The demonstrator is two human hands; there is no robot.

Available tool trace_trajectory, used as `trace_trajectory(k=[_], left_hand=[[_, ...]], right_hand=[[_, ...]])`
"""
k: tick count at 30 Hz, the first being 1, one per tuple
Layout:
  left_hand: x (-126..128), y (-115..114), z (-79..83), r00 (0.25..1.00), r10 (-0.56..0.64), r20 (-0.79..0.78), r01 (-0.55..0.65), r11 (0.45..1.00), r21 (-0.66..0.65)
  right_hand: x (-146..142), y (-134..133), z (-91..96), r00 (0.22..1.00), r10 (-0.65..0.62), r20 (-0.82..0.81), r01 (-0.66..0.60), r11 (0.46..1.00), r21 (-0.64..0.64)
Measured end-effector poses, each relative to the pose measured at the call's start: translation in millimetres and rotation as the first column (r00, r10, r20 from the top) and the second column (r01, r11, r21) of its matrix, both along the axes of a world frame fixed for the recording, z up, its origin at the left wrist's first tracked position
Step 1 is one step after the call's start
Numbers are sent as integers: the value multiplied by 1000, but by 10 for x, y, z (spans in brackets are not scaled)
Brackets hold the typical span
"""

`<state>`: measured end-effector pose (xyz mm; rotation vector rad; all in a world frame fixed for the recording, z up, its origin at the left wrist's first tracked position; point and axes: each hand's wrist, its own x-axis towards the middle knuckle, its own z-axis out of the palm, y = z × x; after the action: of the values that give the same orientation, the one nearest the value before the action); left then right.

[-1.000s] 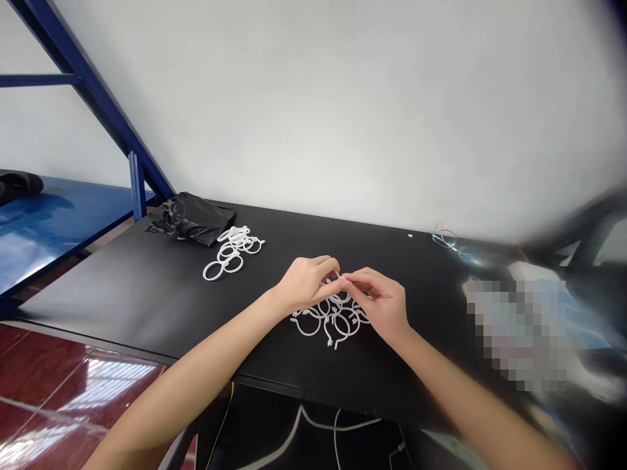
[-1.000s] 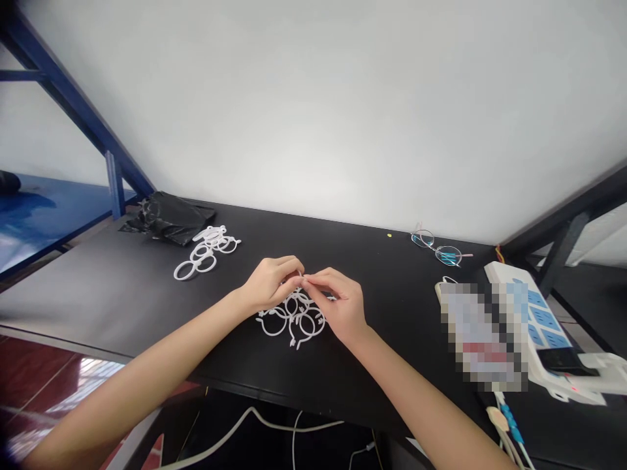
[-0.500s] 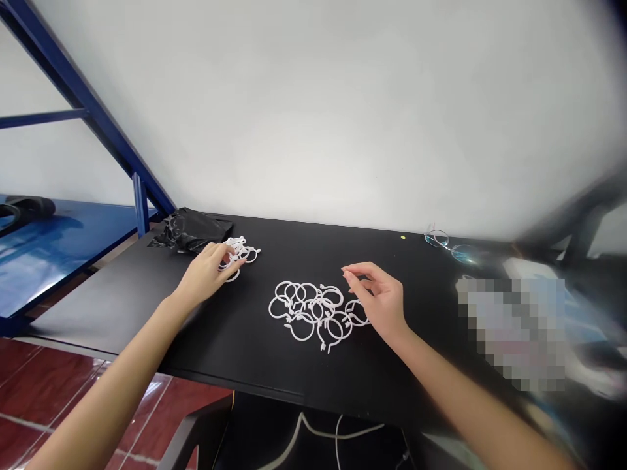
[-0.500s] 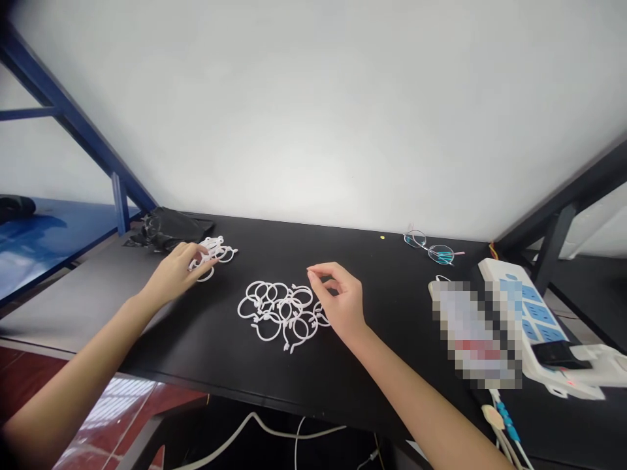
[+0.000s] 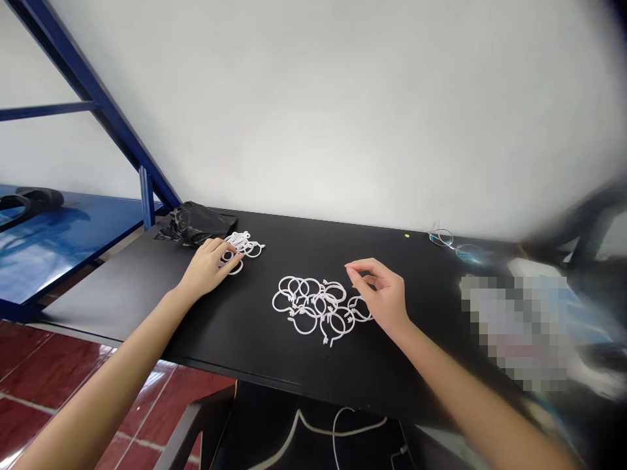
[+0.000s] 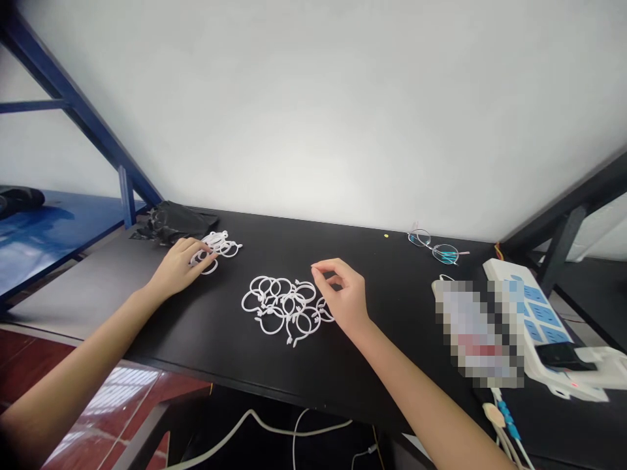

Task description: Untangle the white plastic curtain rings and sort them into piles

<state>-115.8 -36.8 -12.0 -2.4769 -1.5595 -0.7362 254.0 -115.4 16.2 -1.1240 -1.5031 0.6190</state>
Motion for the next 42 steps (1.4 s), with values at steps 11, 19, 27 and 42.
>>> trace_trajectory(k=[11, 19, 27, 42], left_hand=[[754, -490, 133, 938, -334, 98, 347, 912, -220], [1470, -370, -28, 854, -492, 170, 520, 782, -345], [1686, -101, 7, 831, -401, 386, 539, 750, -383], [1448, 42, -23, 874, -368, 319, 464, 827, -317]], right_hand=[[-53, -119, -108, 653, 400, 643, -367, 910, -193], [78, 63, -208, 703, 278, 655, -233, 960, -158], [243, 240, -251, 817, 135, 560, -86, 990, -113], [201, 238, -271, 849, 81, 521, -69, 997, -43]])
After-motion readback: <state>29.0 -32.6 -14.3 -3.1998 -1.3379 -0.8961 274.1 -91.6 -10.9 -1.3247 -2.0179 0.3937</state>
